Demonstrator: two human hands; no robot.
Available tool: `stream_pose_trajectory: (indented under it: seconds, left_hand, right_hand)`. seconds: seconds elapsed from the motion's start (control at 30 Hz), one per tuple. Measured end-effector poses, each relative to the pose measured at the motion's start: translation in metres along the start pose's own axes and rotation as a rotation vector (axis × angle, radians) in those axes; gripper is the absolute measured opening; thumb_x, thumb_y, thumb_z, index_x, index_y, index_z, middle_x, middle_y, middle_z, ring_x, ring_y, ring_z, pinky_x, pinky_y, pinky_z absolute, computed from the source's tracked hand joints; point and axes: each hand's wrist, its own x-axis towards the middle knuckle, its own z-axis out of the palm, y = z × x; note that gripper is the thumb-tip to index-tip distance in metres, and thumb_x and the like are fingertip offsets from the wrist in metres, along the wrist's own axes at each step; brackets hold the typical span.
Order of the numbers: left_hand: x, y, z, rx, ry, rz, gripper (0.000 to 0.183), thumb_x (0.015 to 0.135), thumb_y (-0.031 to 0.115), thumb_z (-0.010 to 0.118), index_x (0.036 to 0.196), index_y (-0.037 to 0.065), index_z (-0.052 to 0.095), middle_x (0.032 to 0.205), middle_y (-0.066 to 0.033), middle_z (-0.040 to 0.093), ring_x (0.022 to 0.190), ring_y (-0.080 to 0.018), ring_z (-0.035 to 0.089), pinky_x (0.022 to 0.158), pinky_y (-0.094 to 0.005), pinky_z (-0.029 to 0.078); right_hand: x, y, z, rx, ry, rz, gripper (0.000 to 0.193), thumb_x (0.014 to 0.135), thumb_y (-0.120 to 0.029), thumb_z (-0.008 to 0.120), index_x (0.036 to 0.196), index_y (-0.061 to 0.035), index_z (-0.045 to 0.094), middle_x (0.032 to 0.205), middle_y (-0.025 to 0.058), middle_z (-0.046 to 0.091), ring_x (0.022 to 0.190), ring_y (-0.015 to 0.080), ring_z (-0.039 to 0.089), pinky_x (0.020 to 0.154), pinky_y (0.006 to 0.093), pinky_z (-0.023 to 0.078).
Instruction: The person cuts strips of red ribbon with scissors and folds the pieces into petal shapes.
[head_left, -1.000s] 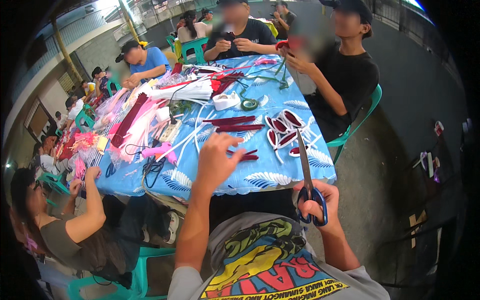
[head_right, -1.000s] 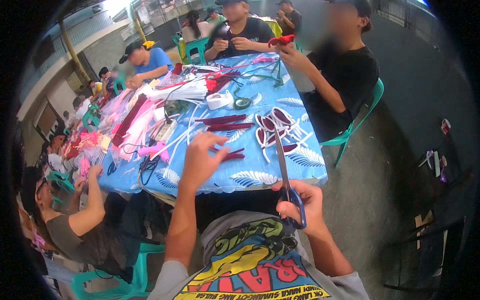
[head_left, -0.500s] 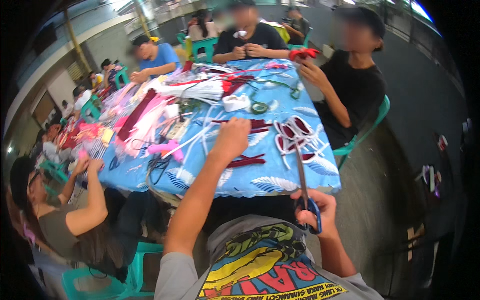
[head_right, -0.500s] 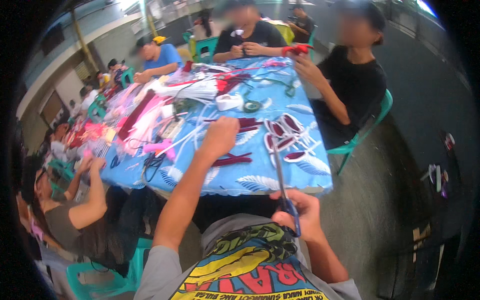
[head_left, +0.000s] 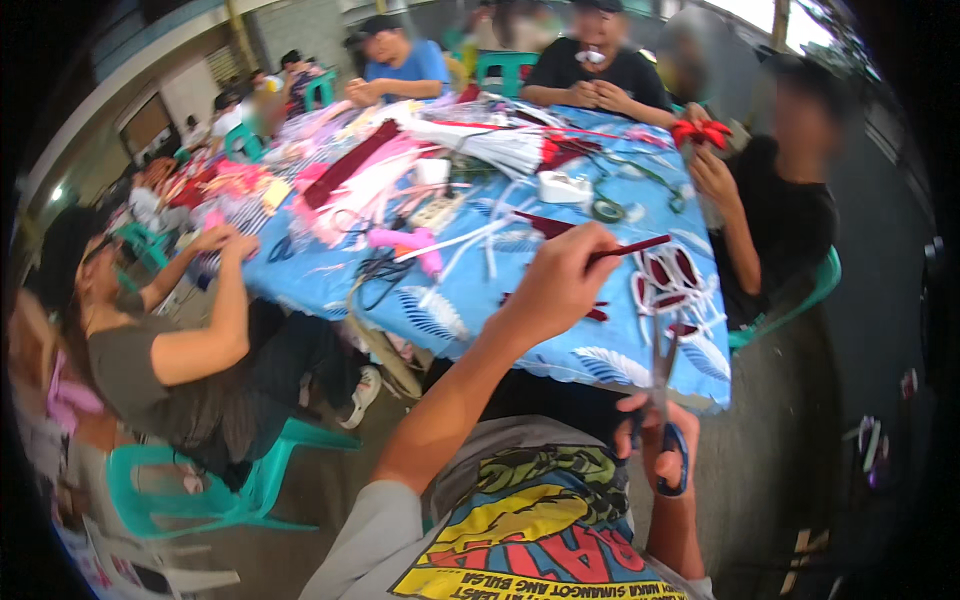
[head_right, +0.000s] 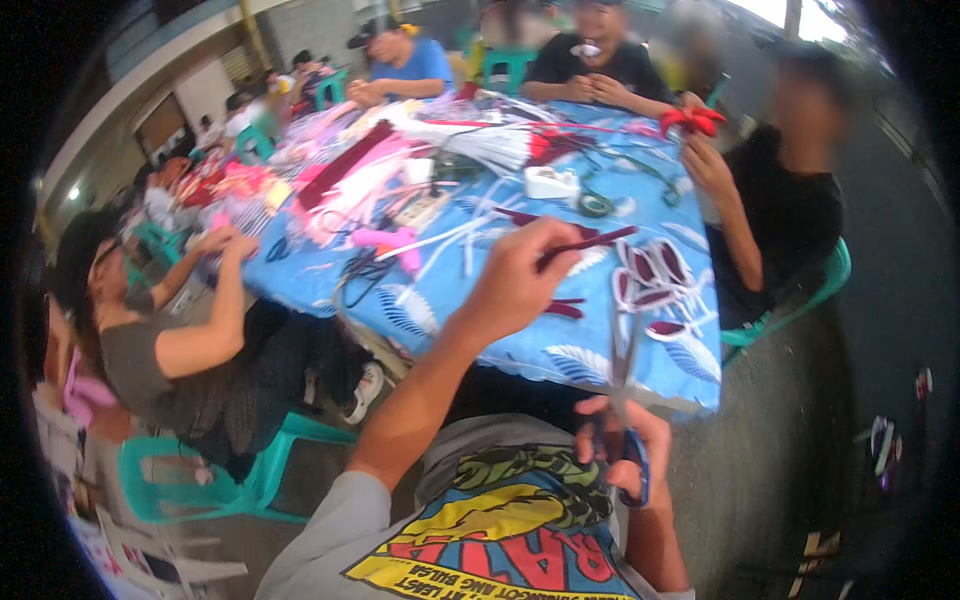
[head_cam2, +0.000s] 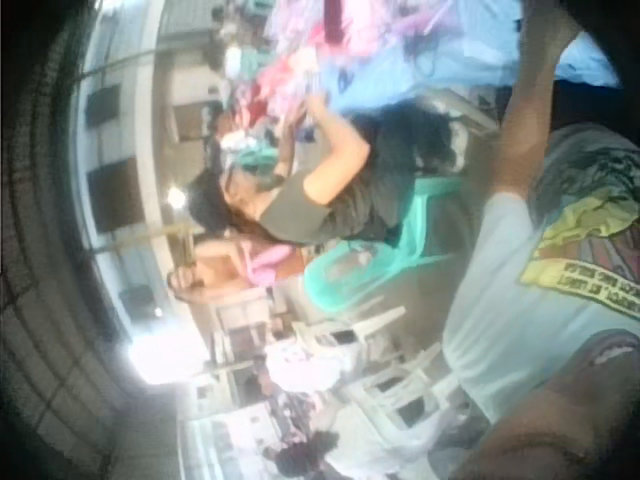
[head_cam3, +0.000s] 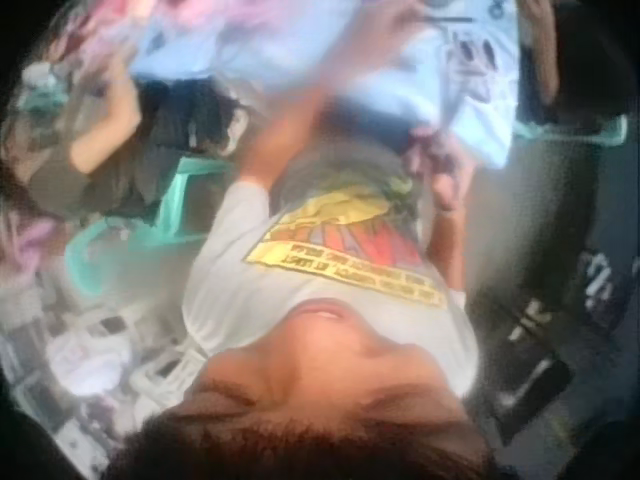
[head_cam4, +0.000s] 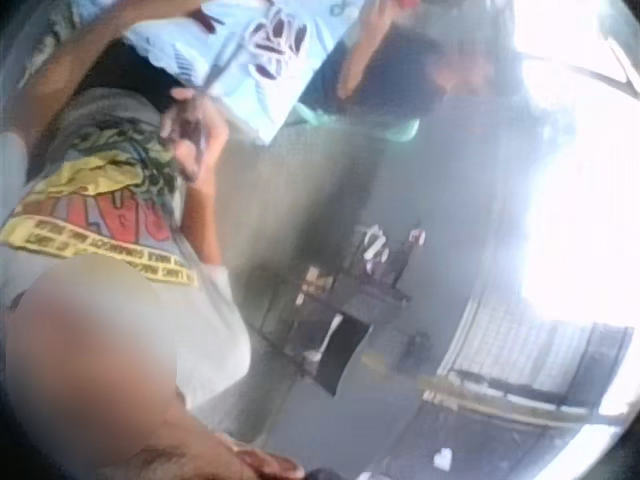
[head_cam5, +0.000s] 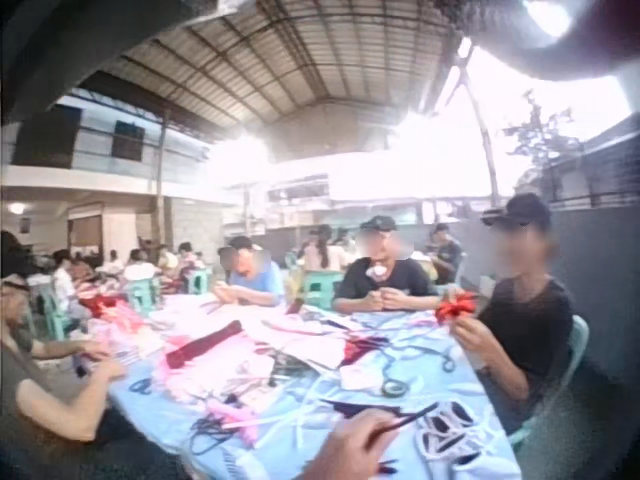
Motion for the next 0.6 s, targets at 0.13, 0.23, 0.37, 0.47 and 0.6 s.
stream_pose_trajectory:
  seconds: [0.13,0.23,0.37,0.47,0.6]
  left_hand:
    - [-0.043,0.028,-0.011,-0.234,0.058,-0.234,0.009,0.103,0.005,0.062,0.107,-0.003,0.063,0.089,-0.0054,0.067,0.077,-0.0076,0.06,0.066,-0.0235,0.049]
    - [-0.061,0.046,-0.01,-0.302,0.084,-0.254,0.01,0.103,0.005,0.061,0.11,-0.003,0.062,0.088,-0.0063,0.069,0.072,-0.0068,0.057,0.063,-0.0215,0.046]
    - [-0.081,0.061,-0.011,-0.341,0.163,-0.264,0.011,0.103,0.005,0.061,0.11,-0.004,0.061,0.087,-0.0087,0.07,0.069,-0.0063,0.056,0.061,-0.0209,0.044]
    - [-0.095,0.062,-0.014,-0.259,0.15,-0.223,0.011,0.103,0.006,0.062,0.109,-0.003,0.061,0.086,-0.0096,0.071,0.068,-0.0067,0.057,0.059,-0.0208,0.044]
    - [-0.108,0.063,-0.011,-0.297,0.163,-0.277,0.011,0.104,0.008,0.061,0.108,-0.002,0.061,0.086,-0.0101,0.072,0.067,-0.0073,0.058,0.057,-0.0206,0.043]
  right_hand:
    - [0.005,0.002,0.016,0.09,-0.158,0.071,0.104,0.066,-0.071,0.088,0.131,0.0052,0.06,0.085,0.0057,0.068,0.078,0.0107,0.061,0.066,0.0241,0.04]
    - [0.004,-0.004,0.029,0.16,-0.209,0.067,0.099,0.068,-0.063,0.091,0.134,0.0035,0.058,0.088,0.0038,0.067,0.081,0.0083,0.057,0.068,0.023,0.038]
    - [0.005,-0.003,0.038,0.185,-0.228,0.068,0.1,0.068,-0.065,0.09,0.134,0.0031,0.058,0.088,0.0032,0.066,0.081,0.0075,0.057,0.068,0.0227,0.036]
    - [0.007,-0.006,0.04,0.194,-0.241,0.041,0.1,0.068,-0.065,0.09,0.135,0.0027,0.058,0.088,0.003,0.066,0.081,0.0078,0.057,0.068,0.0227,0.037]
    - [0.01,-0.012,0.04,0.18,-0.242,0.022,0.099,0.068,-0.063,0.091,0.134,0.0025,0.058,0.089,0.003,0.066,0.081,0.0067,0.057,0.067,0.0219,0.038]
